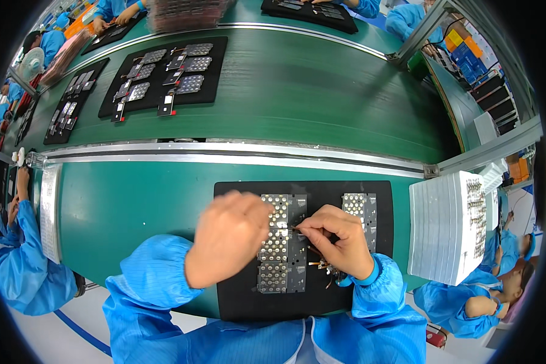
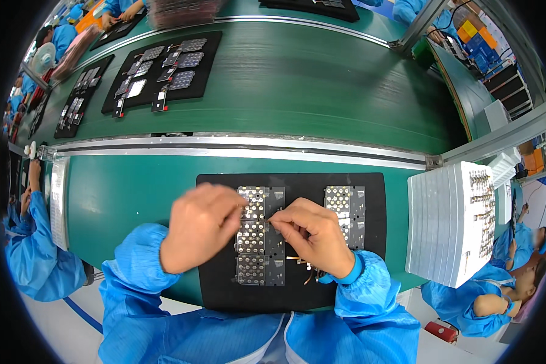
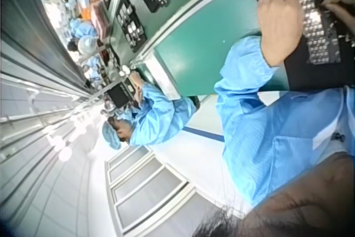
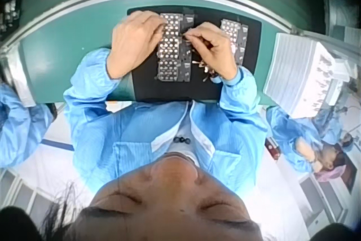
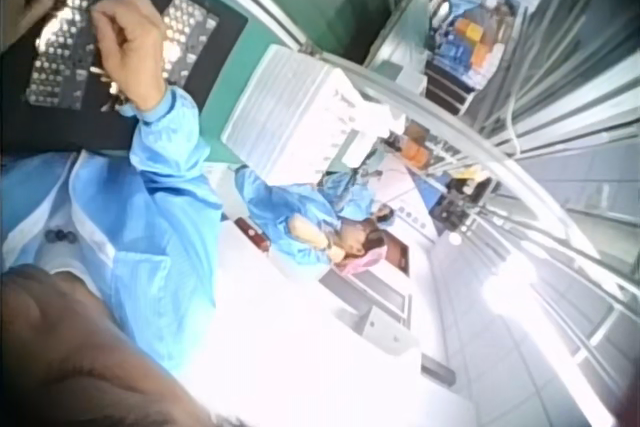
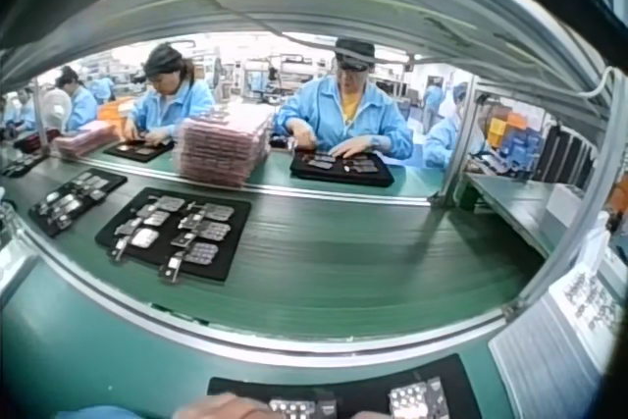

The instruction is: Manually assembling small components onto printed circuit boards on a factory assembly line.

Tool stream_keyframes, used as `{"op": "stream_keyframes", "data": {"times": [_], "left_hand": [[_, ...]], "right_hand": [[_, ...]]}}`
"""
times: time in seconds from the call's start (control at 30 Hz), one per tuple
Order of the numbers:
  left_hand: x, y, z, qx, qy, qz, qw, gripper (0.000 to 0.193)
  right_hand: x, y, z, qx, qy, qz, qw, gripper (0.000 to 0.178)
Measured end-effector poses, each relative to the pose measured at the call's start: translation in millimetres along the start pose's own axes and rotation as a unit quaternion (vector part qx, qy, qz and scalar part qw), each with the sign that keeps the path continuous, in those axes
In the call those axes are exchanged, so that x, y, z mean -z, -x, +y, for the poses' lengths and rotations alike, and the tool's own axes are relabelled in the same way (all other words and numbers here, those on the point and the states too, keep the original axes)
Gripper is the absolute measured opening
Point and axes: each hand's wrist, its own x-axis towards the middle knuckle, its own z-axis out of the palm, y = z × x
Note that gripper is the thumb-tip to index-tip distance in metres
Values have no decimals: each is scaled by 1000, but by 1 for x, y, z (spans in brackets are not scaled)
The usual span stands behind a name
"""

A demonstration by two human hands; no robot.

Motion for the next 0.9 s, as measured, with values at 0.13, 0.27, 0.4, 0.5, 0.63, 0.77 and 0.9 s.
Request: {"op": "stream_keyframes", "data": {"times": [0.13,0.27,0.4,0.5,0.63,0.77,0.9], "left_hand": [[11,-10,-6,-14,-30,1,999,21],[0,-3,-4,17,202,-152,967,16],[-9,-3,-5,78,280,-205,935,12],[-19,1,-6,2,210,-111,971,13],[-19,-3,0,-136,60,8,989,16],[-20,-13,2,-223,36,41,973,25],[-23,-22,2,-257,50,81,962,24]], "right_hand": [[-1,-2,10,125,102,30,987,19],[-2,0,10,191,167,22,967,27],[0,2,8,203,206,8,957,28],[0,1,13,213,218,7,953,27],[3,1,8,80,47,5,996,20],[13,1,14,-23,-114,-64,991,16],[17,3,23,-114,-326,-82,935,9]]}}
